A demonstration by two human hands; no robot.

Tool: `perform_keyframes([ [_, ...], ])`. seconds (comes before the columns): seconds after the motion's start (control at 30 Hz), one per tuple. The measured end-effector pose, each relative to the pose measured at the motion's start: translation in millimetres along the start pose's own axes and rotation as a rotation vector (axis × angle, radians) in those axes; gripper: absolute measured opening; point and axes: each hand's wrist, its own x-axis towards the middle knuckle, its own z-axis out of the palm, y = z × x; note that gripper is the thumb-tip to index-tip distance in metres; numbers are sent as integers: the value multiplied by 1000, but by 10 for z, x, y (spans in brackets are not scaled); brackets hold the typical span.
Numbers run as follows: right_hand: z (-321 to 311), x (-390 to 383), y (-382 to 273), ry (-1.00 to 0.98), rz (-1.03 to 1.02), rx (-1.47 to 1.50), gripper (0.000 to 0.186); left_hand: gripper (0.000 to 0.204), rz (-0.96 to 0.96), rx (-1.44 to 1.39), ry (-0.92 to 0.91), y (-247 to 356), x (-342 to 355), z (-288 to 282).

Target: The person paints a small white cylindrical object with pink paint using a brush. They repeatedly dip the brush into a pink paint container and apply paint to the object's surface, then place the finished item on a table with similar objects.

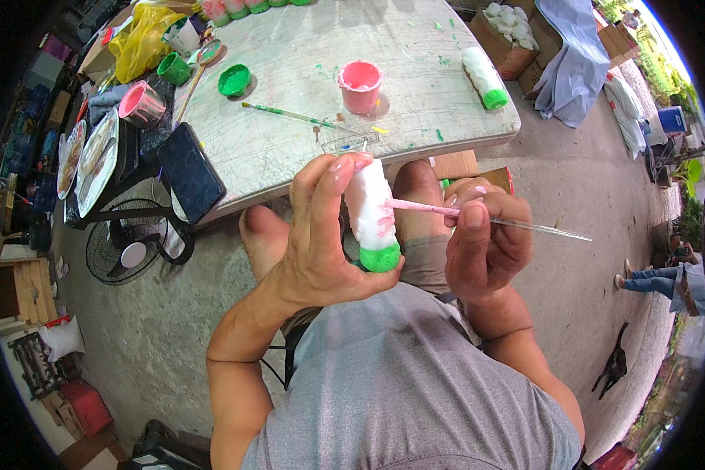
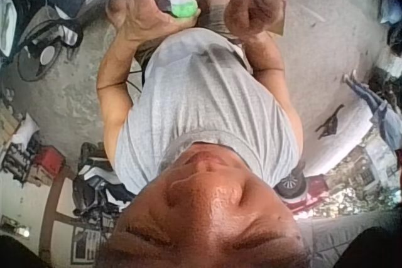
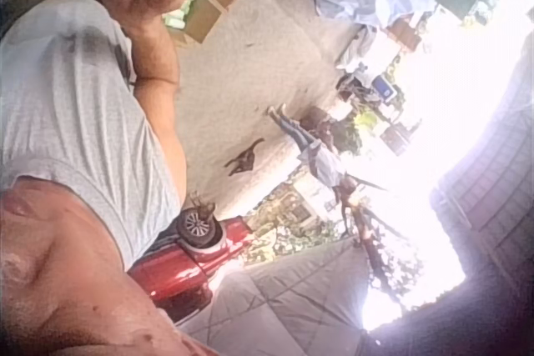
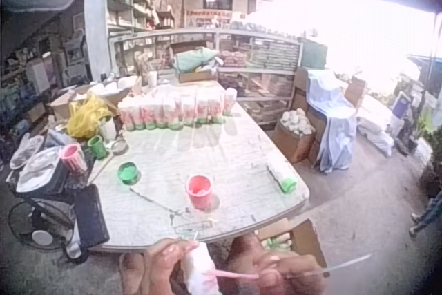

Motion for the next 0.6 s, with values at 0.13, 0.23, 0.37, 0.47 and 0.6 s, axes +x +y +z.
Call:
perform_keyframes([
  [0.13,3,49,52,-48,-81,62,12,128,-18,-27,0,3,-8,8],
  [0.23,-1,60,49,-62,-84,-9,12,127,-8,-19,5,-1,-5,9],
  [0.37,-17,22,39,-34,-43,24,12,126,10,-21,23,-23,-10,16],
  [0.47,0,22,67,-39,-73,49,11,127,0,-23,19,-5,-1,21],
  [0.6,2,25,47,-23,-43,-11,9,127,-3,-33,11,5,13,9],
])
